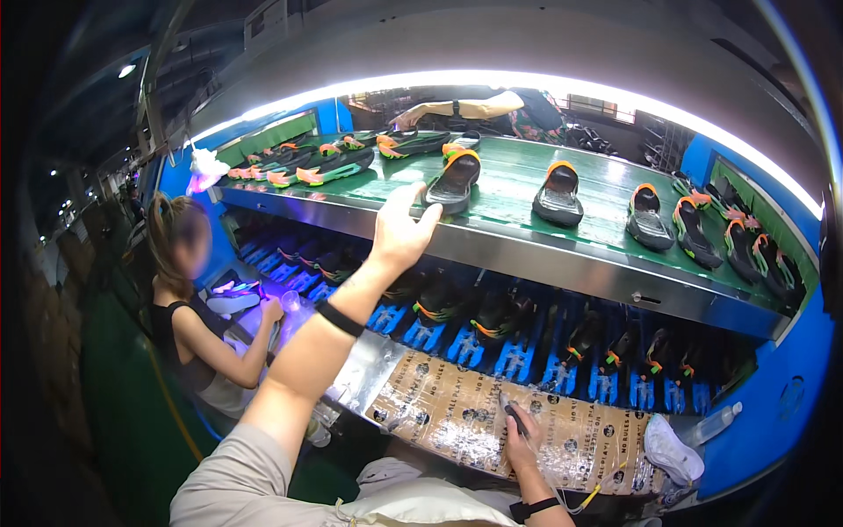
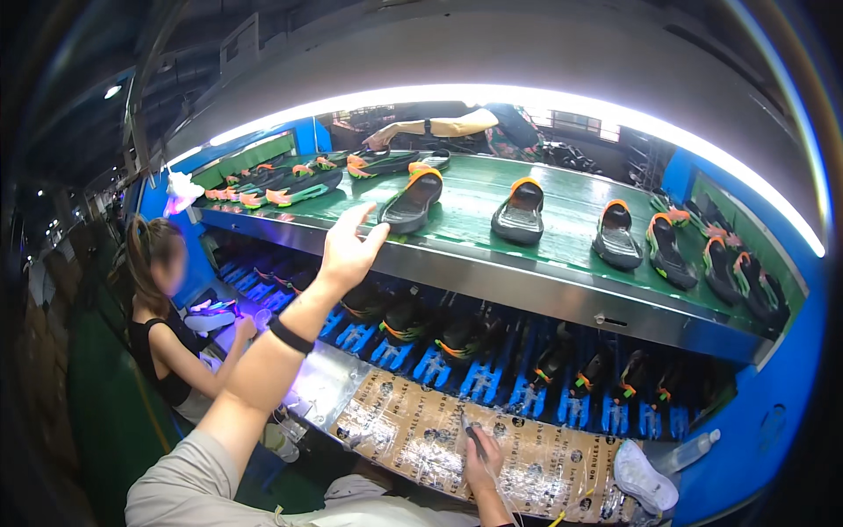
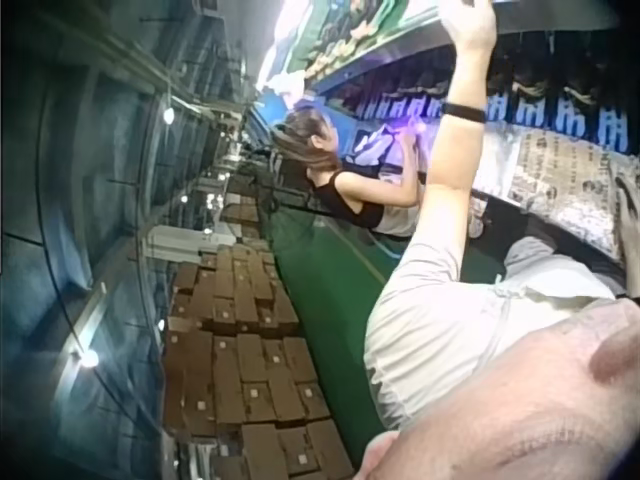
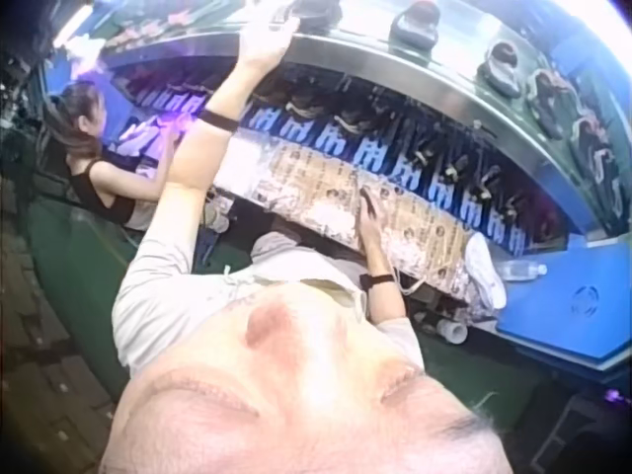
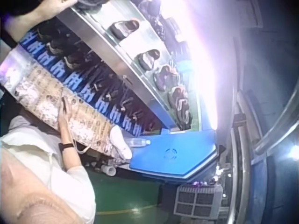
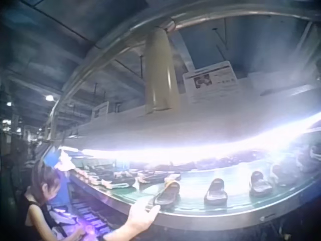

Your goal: The person applies adhesive to the edges and bottom surfaces of shoe soles using a specialized application tool connected to a hose, then places the soles onto a moving conveyor belt.

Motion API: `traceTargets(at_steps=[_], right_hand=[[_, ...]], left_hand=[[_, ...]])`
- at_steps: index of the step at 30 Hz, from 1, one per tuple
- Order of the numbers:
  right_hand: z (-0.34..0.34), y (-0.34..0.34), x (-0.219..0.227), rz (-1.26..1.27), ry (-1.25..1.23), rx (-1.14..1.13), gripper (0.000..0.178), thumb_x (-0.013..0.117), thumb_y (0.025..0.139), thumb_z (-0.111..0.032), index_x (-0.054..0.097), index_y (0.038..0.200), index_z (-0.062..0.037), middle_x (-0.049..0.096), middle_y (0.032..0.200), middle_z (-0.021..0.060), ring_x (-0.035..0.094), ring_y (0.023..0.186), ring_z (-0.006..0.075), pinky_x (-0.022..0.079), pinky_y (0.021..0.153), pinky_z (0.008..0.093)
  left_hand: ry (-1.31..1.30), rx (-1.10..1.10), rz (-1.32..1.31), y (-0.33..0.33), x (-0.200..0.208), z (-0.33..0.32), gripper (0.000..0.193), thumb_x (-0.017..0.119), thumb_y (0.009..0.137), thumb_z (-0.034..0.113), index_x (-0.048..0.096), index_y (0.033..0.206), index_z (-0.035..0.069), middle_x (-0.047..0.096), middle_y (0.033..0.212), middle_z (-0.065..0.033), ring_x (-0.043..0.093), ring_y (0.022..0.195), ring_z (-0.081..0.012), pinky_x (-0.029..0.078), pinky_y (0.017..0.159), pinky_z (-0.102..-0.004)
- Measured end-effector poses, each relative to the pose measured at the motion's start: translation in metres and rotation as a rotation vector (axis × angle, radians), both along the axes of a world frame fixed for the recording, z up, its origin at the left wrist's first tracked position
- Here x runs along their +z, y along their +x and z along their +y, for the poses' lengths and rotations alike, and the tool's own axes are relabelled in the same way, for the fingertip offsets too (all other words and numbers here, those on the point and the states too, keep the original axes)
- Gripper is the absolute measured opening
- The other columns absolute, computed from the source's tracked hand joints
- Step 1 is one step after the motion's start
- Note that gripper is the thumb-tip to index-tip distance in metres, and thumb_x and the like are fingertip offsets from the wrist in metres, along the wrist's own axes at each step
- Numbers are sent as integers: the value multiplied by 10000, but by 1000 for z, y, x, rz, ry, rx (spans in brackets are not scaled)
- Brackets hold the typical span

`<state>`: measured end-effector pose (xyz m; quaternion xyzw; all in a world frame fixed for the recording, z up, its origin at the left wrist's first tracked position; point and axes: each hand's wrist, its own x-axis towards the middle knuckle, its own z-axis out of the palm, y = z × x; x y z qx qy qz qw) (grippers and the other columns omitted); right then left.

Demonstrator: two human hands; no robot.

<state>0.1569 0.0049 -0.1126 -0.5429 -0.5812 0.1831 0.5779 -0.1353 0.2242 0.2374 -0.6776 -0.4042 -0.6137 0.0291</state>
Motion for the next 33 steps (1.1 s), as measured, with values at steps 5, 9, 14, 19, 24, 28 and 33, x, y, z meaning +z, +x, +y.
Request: traceTargets(at_steps=[5, 9, 14, 19, 24, 28, 33], right_hand=[[2, 1, -5, 14, -7, 4, 290, 747, 959, -87, 773, 1239, -13, 760, 1042, 185, 724, 931, 328, 553, 856, 395], [2, -1, 2, 1, -3, 15, 303, 752, 951, -83, 770, 1245, -12, 760, 1035, 183, 726, 910, 326, 558, 843, 398], [3, 4, 2, -9, -20, -5, 311, 759, 944, -79, 772, 1248, -14, 758, 1022, 177, 732, 904, 323, 563, 827, 399], [-1, 0, 9, -31, -53, -20, 312, 760, 937, -76, 773, 1242, -13, 754, 1006, 172, 723, 878, 322, 557, 810, 403], [2, -4, 13, -32, -58, 3, 315, 768, 925, -79, 776, 1233, -13, 741, 962, 172, 704, 835, 331, 545, 772, 419], [0, -1, 13, -28, -93, -21, 317, 765, 923, -80, 775, 1231, -6, 737, 943, 177, 699, 825, 337, 539, 755, 422], [-2, -2, 13, -13, -109, -17, 328, 750, 932, -82, 770, 1247, 5, 755, 999, 194, 713, 852, 338, 555, 781, 417]], left_hand=[[-268, 198, 390, -1, 30, 53, 913, 769, 916, 606, 580, 1522, -50, 654, 1444, -314, 573, 1439, -435, 426, 1226, -473], [-515, -91, 540, -12, 41, 93, 957, 756, 921, 618, 501, 1619, 16, 590, 1551, -288, 576, 1447, -387, 427, 1225, -424], [-547, -301, 438, -9, 49, 107, 853, 603, 1055, 583, 398, 1683, 42, 479, 1676, -244, 438, 1574, -358, 335, 1292, -413], [-370, 494, 703, -85, 48, 166, 717, 558, 1068, 602, 597, 1511, 40, 627, 1451, -289, 563, 1400, -471, 422, 1175, -598], [-483, 1038, 1025, -266, 49, 218, 361, 633, 966, 182, 700, 1311, 99, 683, 1270, -186, 650, 1274, -389, 451, 1062, -686], [-448, 809, 1148, -280, 55, 209, 366, 639, 900, 83, 761, 1244, 110, 719, 1199, -195, 711, 1183, -384, 540, 1047, -544], [-272, 334, 959, -266, 79, 178, 187, 697, 839, 122, 830, 947, 48, 786, 894, -204, 777, 877, -371, 610, 849, -477]])
